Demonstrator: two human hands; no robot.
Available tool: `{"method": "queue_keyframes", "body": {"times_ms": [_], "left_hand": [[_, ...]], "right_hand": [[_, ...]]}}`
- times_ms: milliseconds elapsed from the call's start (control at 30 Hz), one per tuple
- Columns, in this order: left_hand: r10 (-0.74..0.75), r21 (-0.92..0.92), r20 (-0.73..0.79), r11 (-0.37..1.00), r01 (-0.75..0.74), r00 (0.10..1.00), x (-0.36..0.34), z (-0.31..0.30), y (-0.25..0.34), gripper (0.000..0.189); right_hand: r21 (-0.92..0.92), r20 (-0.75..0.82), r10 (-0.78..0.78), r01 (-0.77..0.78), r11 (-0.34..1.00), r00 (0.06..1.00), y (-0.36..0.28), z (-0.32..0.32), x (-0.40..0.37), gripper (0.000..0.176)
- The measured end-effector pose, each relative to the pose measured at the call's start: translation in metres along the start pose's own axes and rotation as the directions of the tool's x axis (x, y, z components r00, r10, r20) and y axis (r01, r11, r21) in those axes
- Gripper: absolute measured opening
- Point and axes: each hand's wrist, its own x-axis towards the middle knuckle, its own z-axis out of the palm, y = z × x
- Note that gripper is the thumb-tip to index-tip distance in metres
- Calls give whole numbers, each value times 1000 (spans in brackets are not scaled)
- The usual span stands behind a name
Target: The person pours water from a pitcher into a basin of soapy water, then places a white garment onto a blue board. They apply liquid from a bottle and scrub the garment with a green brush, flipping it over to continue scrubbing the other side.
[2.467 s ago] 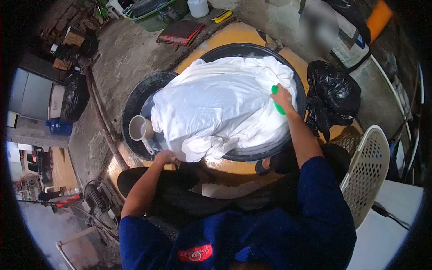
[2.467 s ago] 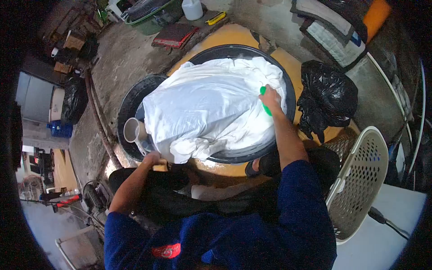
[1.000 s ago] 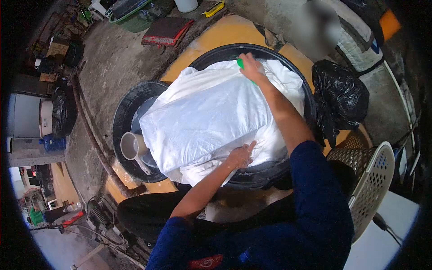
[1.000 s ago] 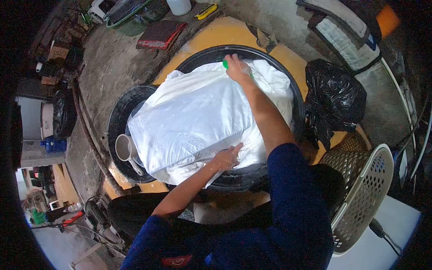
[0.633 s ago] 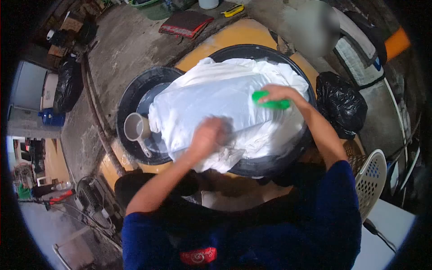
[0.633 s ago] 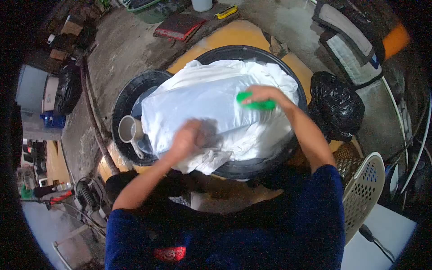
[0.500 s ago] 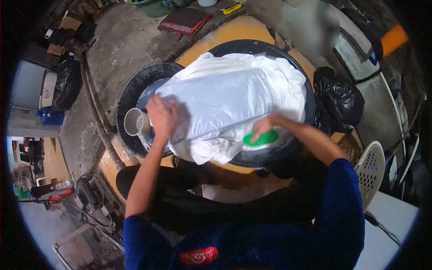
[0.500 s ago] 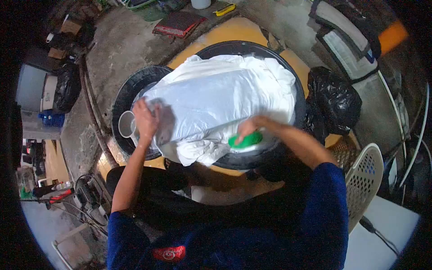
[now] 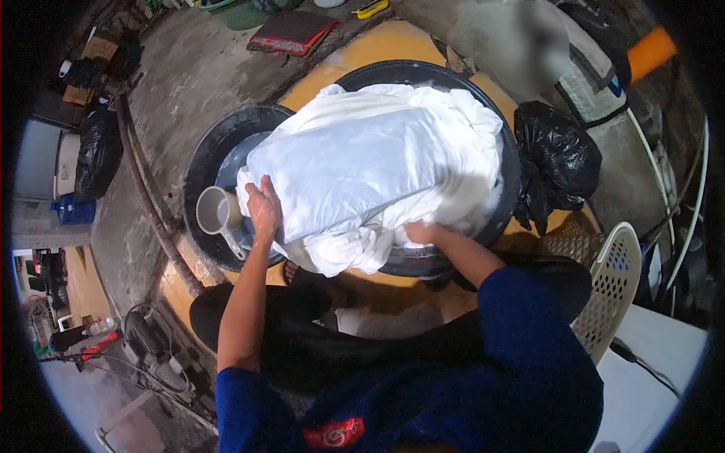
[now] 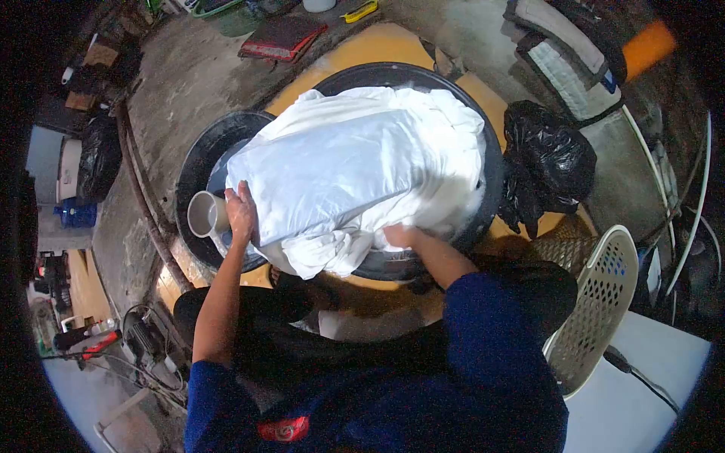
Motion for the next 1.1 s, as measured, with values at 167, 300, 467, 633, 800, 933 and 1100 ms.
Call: {"method": "queue_keyframes", "body": {"times_ms": [167, 300, 467, 633, 800, 933, 1100], "left_hand": [[-77, -114, 110, 989, 89, 991, -10, -16, -5, 71], [-175, -96, 122, 978, 187, 977, -28, -16, 0, 81], [-186, -45, 108, 980, 191, 977, -18, -6, -7, 83], [-181, -9, 167, 983, 185, 969, -13, -2, -25, 78], [-220, -152, 145, 959, 241, 965, -15, 6, -22, 80], [-219, -208, 131, 947, 243, 967, -16, 10, -25, 75], [-269, -201, 234, 927, 317, 934, -15, -9, 0, 63]], "right_hand": [[16, 287, 188, -200, 980, 939, -33, -50, -17, 47], [783, 56, -54, -10, 622, 997, -68, -168, -106, 64], [412, -792, 57, 464, 784, 607, -212, -203, -28, 46], [246, -893, 150, 182, 952, 424, -209, -181, -13, 28], [536, -787, 572, -202, 820, 232, 4, -173, -66, 42], [246, -945, 163, 287, 926, 283, -193, -187, -7, 49], [345, -928, 306, 182, 921, 212, -127, -183, -18, 46]]}}
